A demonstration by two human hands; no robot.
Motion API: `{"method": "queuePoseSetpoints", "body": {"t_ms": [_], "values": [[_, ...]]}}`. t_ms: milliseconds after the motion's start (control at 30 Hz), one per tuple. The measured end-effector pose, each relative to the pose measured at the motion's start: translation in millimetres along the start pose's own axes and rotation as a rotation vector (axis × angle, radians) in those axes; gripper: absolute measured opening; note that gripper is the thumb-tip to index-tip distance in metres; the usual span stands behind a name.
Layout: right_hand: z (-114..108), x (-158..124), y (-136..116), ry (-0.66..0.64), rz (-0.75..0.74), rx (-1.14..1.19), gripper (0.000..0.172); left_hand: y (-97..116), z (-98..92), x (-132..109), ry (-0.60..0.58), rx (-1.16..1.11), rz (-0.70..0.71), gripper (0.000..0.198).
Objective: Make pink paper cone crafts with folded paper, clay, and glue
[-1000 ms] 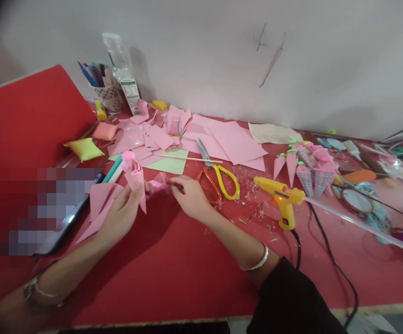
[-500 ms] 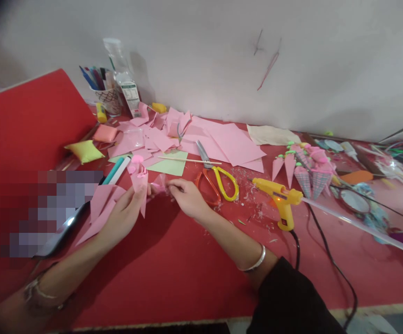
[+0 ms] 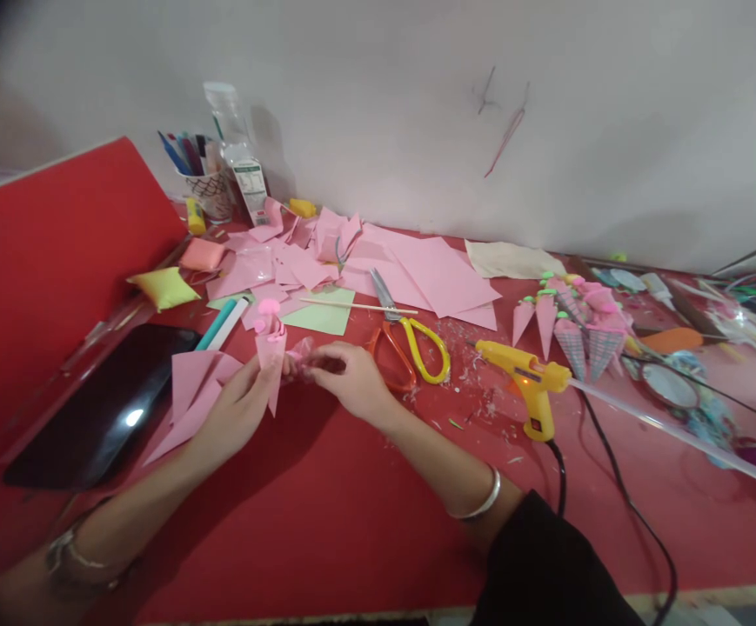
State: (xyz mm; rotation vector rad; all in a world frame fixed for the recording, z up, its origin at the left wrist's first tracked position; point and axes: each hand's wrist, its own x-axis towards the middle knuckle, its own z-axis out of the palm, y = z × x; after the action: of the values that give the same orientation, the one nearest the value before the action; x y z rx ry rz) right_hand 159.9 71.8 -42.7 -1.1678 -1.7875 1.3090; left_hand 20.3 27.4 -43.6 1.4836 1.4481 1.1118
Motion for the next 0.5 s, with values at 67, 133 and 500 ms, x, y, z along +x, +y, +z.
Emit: {"method": "queuePoseSetpoints", "body": {"t_ms": [67, 133, 500], "values": [[0.5, -1.1, 0.2, 0.031, -0.049, -0.094, 0.007, 0.9, -0.3, 0.0, -0.004, -0.002, -0.008, 0.026], [1.3, -2.4, 0.2, 0.079, -0.119, -0.206, 0.009, 1.6, -0.8, -0.1, -0.002, -0.004, -0.007, 0.026], [-24.4, 21.6, -7.3, 0.241, -0.251, -0.551, 0.024, -3.2, 0.0, -0.6, -0.019, -0.035, 0.004, 0.032]]}}
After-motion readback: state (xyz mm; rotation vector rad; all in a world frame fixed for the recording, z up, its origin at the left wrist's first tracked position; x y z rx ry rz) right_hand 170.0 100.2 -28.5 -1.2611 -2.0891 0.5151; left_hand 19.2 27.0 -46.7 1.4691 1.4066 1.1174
